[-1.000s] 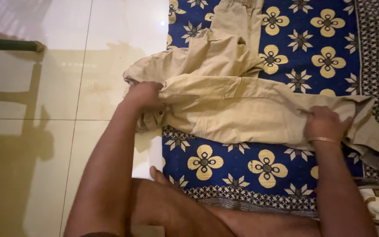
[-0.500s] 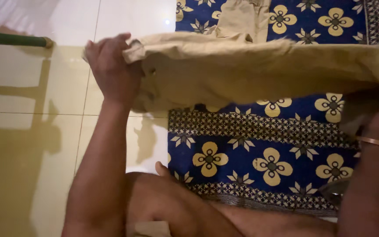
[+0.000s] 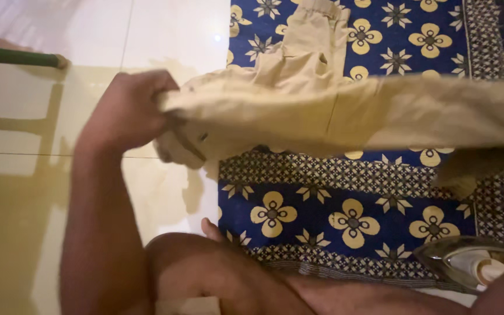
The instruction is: The person irons a pair of beige trousers laid out on a patterned mat on the floor. They use a handheld electric iron to smooth the fabric, repeatedly adjusting and folding the legs to reach different areas.
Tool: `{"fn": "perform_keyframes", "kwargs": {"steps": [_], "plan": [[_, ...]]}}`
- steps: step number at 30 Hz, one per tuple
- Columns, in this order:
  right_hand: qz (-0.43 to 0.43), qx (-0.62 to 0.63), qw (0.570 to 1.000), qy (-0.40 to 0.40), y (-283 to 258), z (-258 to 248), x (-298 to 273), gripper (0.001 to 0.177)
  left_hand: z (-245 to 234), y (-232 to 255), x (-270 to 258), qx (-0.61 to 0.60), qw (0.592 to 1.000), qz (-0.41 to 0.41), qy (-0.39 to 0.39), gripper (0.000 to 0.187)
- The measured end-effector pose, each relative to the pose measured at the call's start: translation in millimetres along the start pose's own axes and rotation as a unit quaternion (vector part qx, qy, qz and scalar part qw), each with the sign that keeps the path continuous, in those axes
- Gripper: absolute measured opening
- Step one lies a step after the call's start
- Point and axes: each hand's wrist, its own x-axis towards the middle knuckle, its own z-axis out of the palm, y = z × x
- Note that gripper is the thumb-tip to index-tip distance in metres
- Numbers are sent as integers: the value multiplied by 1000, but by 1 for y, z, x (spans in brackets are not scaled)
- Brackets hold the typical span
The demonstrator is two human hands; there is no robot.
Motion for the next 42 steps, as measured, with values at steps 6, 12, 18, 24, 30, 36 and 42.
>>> {"fn": "perform_keyframes", "kwargs": {"steps": [6, 12, 18, 24, 30, 36, 42], "plan": [[-36, -21, 996, -79, -8, 8, -9, 25, -14, 40, -11, -31, 973, -61, -220, 46], [-80, 27, 991, -105, -31, 4, -33, 29, 45, 28, 6, 34, 899, -120, -419, 46], [-29, 116, 990, -69, -72, 3, -49, 32, 109, -33, 21, 94, 894, -46, -436, 40], [-218, 22, 976, 0, -46, 33, -13, 29, 113, -48, 24, 60, 894, -70, -437, 48], [-125, 33, 990, -61, -57, 41, -4, 27, 122, -65, 33, 66, 909, -18, -411, 60], [-178, -14, 948, 263, -191, -6, -83, 58, 142, 0, 30, 33, 963, 54, -263, 43], [-391, 353, 850, 31, -286, -3, -121, 70, 171, 127, -18, -141, 902, 395, -103, 70]]}}
